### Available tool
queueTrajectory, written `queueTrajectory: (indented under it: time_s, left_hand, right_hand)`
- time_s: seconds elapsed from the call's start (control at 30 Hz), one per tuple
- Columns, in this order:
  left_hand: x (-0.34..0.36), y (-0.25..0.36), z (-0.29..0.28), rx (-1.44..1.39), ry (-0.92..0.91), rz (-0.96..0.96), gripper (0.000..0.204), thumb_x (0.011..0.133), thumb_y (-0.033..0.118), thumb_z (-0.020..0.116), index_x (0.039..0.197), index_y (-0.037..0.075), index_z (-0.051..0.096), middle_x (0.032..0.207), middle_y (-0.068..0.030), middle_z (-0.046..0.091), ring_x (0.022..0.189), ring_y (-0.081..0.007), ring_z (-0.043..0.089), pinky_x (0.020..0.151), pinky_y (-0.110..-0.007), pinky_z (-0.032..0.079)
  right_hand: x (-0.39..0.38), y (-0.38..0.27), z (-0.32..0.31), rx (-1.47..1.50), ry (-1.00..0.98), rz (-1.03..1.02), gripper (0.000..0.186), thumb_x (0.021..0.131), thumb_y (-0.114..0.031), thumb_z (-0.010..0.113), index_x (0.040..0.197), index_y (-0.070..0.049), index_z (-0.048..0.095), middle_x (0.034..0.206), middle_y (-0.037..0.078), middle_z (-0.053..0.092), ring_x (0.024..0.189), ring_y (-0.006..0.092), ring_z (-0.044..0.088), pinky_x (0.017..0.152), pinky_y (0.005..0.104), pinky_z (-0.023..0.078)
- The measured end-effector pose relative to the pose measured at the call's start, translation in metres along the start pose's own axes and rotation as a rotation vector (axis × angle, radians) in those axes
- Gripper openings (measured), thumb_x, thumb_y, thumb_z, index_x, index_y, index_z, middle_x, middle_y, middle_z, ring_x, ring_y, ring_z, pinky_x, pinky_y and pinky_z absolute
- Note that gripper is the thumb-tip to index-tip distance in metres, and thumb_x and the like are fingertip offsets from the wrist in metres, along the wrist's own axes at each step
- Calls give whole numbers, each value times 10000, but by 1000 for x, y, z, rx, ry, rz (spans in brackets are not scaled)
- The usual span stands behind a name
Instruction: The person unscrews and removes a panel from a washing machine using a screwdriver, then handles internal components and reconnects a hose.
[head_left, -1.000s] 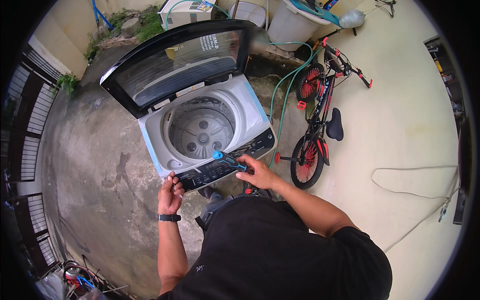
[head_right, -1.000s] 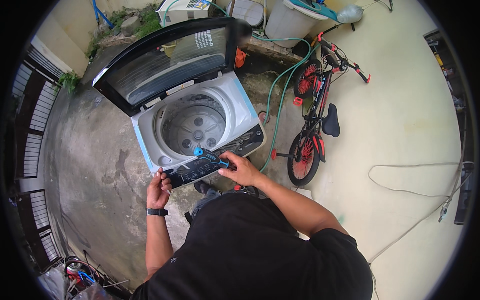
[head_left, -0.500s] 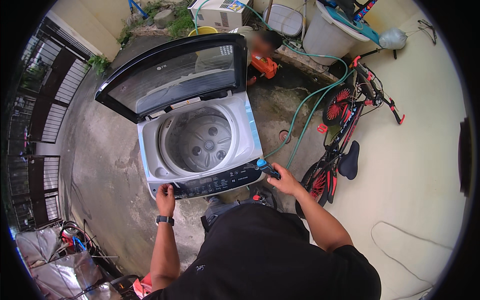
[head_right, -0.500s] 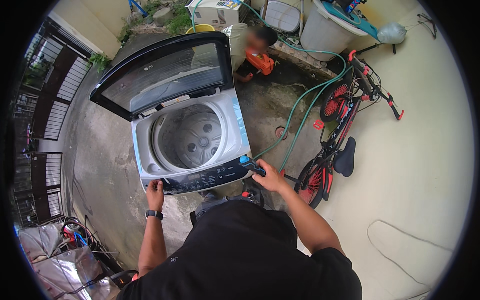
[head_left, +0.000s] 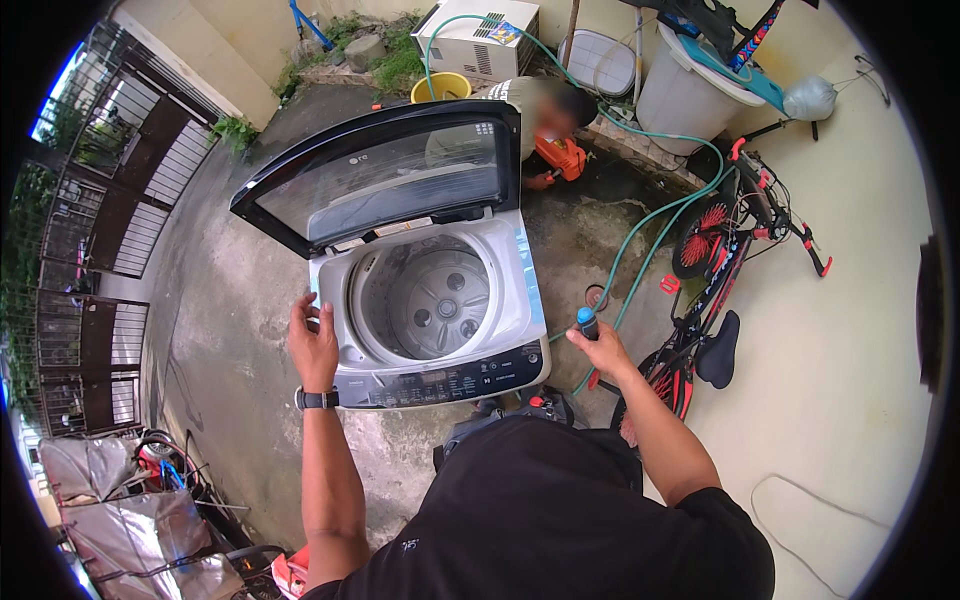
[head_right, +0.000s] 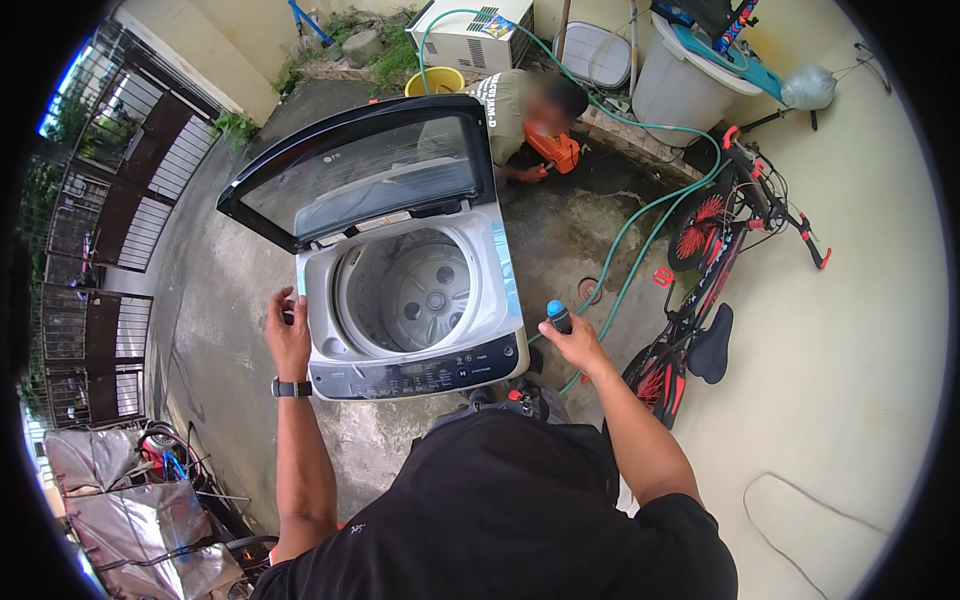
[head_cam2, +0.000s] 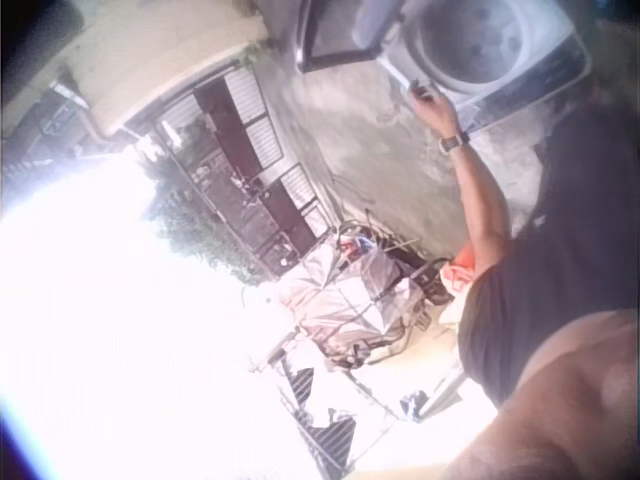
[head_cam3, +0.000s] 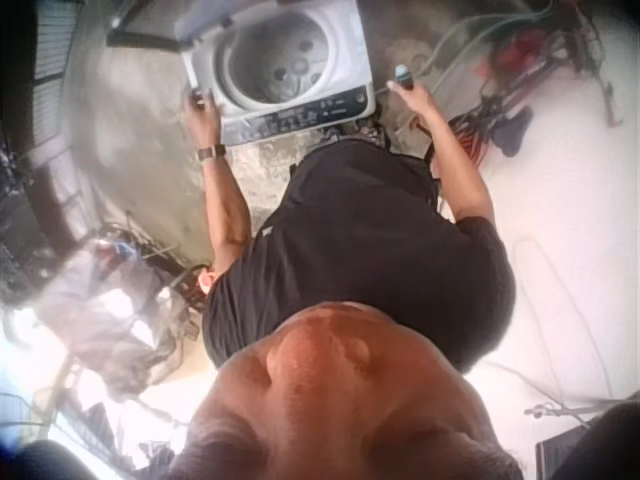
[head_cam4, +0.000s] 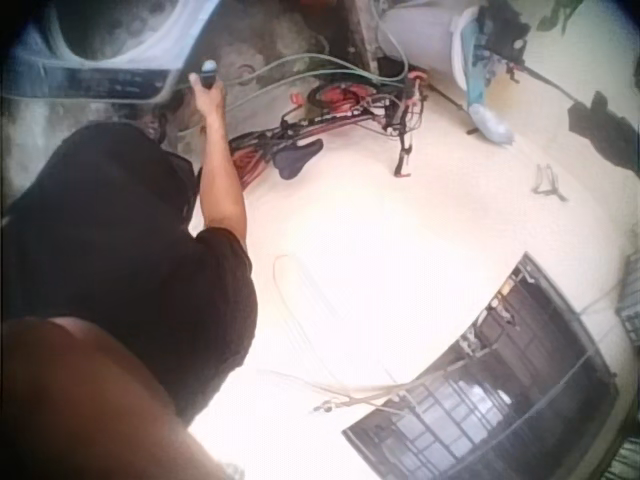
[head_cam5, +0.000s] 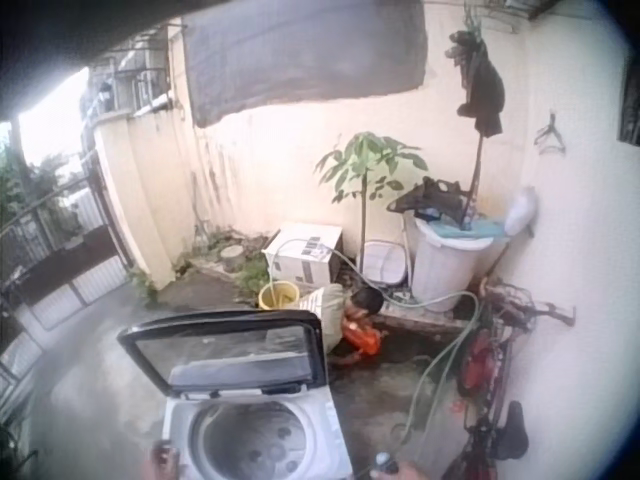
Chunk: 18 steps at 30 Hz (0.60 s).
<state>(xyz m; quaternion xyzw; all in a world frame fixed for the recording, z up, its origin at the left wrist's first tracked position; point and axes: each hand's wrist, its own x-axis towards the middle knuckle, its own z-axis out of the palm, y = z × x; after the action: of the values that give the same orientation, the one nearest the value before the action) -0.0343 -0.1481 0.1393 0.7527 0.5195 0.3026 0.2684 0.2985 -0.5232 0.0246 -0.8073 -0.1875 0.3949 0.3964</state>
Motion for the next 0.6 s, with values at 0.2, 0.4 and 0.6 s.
queueTrajectory:
  time_s: [0.2,0.4,0.6]
  left_hand:
    - [157,140,-17,374,72,533,657,912,478,772,1476,203,577,1209,-69,667,929,-233,673,780,-386,556]
    - [219,153,23,615,-62,557,627,919,605,694,1390,192,661,1251,-79,667,1184,-295,659,934,-446,548]
    - [197,157,39,665,33,571,507,886,583,730,1116,132,744,1055,-55,648,1026,-282,692,766,-434,557]
  right_hand:
    - [-10,-16,39,160,17,3,285,967,-240,766,1147,-38,676,854,3,651,756,121,610,704,299,512]
    - [-5,-5,38,118,2,-49,284,964,-202,765,1159,-19,670,855,9,660,747,117,610,689,294,508]
    - [17,16,7,44,-19,58,249,956,-198,771,1124,-34,687,853,18,674,745,123,627,686,312,517]
